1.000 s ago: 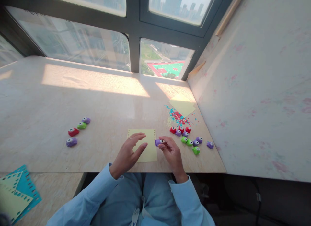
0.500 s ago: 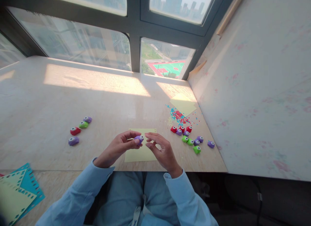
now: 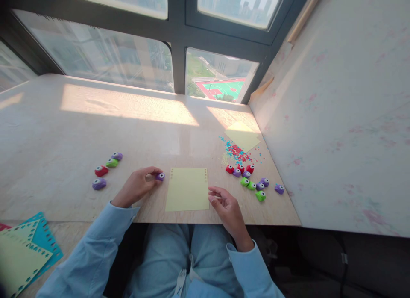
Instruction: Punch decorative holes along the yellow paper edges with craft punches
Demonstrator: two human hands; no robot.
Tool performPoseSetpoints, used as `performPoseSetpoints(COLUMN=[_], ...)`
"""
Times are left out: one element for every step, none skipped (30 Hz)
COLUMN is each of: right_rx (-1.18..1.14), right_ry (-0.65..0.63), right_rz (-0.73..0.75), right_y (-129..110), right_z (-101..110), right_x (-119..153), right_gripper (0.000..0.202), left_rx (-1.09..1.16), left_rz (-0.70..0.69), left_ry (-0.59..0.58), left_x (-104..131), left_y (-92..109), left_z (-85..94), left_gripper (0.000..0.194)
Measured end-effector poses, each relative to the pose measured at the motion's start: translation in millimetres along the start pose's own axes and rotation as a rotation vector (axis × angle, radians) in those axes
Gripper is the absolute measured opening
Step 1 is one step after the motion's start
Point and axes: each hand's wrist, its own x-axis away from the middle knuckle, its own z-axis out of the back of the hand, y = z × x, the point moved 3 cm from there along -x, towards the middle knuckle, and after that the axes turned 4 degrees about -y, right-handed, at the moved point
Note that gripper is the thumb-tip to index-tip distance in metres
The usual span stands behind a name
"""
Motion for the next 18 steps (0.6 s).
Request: performPoseSetpoints(right_rx=[-0.02,-0.043,-0.065,-0.086,-0.105,-0.122,-0.137,-0.152,-0.166,-0.179,-0.191,-0.204,-0.219,-0.237,-0.259,-0.284,-0.31,-0.338], right_ry=[0.002,0.008,0.016,0.025,0.033,0.038,0.04,0.041,0.043,0.047,0.052,0.058,0.063,0.065,0.065,0.064,0.066,0.071], right_rz=[-0.014,-0.028,-0.042,-0.054,-0.066,-0.077,-0.087,-0.095,-0.1,-0.102,-0.104,-0.105,-0.11,-0.122,-0.14,-0.16,-0.179,-0.195], right_y=[2,4,6,8,10,12,14,16,18,19,21,22,22,21,20,19,17,15], right_z=[0,0,0,0,-1,-2,-3,-4,-6,-7,-8,-10,-11,-11,-12,-13,-14,-15], right_x=[0,1,1,1,2,3,4,5,6,8,10,11,13,14,15,15,16,16], right_gripper=[0.045,0.046,0.048,0.05,0.052,0.053,0.054,0.055,0.056,0.057,0.058,0.059,0.059,0.06,0.06,0.06,0.06,0.059], left_rx=[-0.019,-0.036,-0.048,-0.056,-0.062,-0.07,-0.083,-0.105,-0.137,-0.173,-0.216,-0.256,-0.278,-0.283,-0.282,-0.282,-0.293,-0.315], left_rz=[-0.004,-0.015,-0.031,-0.048,-0.062,-0.073,-0.08,-0.086,-0.089,-0.091,-0.091,-0.08,-0.068,-0.073,-0.09,-0.107,-0.114,-0.115], left_ry=[0.003,0.01,0.016,0.022,0.029,0.034,0.043,0.06,0.084,0.109,0.135,0.139,0.117,0.056,-0.024,-0.103,-0.158,-0.206], left_x=[-1,-1,-2,-2,-2,-2,-1,0,2,5,9,12,16,19,22,26,29,31], left_y=[-1,-2,-3,-4,-4,-3,-1,2,7,14,22,31,40,49,57,64,70,74], left_z=[-1.0,-1.8,-2.4,-2.6,-2.4,-1.7,-0.4,1.5,3.6,5.5,6.6,6.0,3.1,-2.8,-11.2,-21.1,-31.3,-41.7], left_gripper=[0.025,0.025,0.025,0.024,0.023,0.023,0.023,0.023,0.023,0.022,0.018,0.012,0.011,0.012,0.013,0.018,0.029,0.038])
